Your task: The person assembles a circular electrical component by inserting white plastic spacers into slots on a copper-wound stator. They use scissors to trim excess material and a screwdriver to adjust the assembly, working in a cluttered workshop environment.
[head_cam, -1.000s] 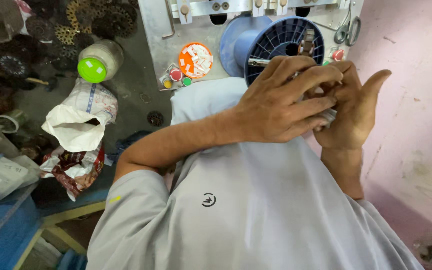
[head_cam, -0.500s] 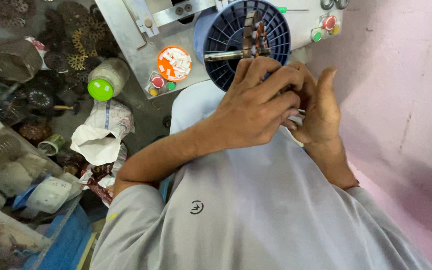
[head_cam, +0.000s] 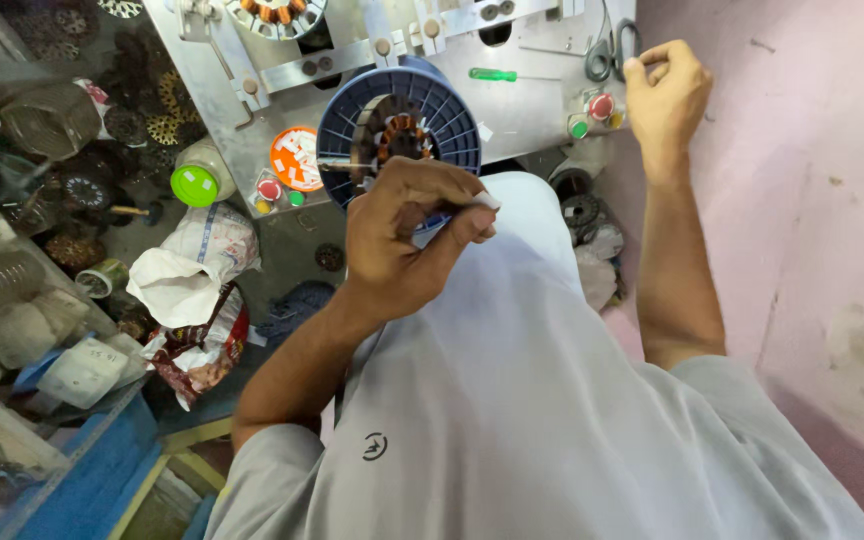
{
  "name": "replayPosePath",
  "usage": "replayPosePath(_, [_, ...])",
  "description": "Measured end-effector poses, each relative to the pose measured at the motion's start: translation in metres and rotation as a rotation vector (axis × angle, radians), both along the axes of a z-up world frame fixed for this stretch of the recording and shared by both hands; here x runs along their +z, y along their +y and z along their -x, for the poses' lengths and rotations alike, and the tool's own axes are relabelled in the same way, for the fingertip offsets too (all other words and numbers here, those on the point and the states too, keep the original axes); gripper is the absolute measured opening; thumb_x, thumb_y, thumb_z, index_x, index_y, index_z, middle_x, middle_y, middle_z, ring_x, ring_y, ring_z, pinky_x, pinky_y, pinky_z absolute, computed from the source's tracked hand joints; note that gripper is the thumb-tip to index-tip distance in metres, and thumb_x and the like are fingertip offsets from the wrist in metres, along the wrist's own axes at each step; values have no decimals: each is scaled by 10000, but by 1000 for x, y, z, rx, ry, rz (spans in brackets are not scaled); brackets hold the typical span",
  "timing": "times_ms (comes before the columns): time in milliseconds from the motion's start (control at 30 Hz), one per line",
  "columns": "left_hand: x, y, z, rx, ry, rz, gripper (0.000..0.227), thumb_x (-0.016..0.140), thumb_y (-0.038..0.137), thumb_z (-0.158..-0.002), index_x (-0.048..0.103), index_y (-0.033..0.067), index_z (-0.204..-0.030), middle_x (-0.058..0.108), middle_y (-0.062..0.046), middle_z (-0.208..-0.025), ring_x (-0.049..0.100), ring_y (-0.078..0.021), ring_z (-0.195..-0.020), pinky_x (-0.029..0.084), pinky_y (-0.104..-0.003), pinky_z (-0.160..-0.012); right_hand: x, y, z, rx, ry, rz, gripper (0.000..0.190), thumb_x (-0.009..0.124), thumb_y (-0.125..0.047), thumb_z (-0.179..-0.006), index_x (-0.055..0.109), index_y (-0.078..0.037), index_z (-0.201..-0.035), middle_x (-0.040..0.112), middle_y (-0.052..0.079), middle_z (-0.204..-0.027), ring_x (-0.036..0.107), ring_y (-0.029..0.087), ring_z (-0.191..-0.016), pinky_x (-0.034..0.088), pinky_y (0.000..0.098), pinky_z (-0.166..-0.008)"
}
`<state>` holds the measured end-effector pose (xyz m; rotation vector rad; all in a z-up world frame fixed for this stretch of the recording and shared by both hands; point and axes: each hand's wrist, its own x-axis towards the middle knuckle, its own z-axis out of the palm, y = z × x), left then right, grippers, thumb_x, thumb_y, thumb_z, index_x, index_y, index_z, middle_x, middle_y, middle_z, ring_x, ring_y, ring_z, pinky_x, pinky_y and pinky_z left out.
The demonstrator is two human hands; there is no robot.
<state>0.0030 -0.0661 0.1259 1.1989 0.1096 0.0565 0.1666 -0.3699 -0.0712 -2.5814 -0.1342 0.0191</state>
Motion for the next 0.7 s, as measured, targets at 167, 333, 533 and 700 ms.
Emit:
replayPosePath(167, [7,-5,-3,83,19,-259,152,721,-45,-1015,663,-65,-1154,692,-113,-1054,679,-127,-898,561,-242,-805,-50,-7,-33,149,63,219,349,910,-223,-773,705,-31,-980,727,133,-879,695,338,-799,532,454,-692])
replayPosePath(333, [12,-15,-9,164,77,-171,179,708,-43,-1023,681,-69,-1197,674,-122,-1107,708,-134,-894,605,-243,-781,-65,0,-51,221,157,471,549,943,-296,-673,667,40,-1009,717,265,-851,681,502,-829,521,597,-726])
replayPosePath(533, [8,-21,-11,197,67,-141,248,748,-55,-994,687,-76,-1234,692,-124,-1122,748,-148,-882,661,-265,-753,-61,-30,-66,94,666,-120,301,843,-171,-814,690,16,-993,711,219,-941,644,177,-723,528,344,-612])
replayPosePath(700, [-1,-14,-9,290,46,-7,258,755,-60,-985,678,-73,-1231,716,-120,-1083,747,-151,-848,650,-272,-754,-10,-73,-25,-62,1199,-1316,214,741,-186,-977,635,-32,-1081,669,73,-830,352,48,-444,296,198,-377])
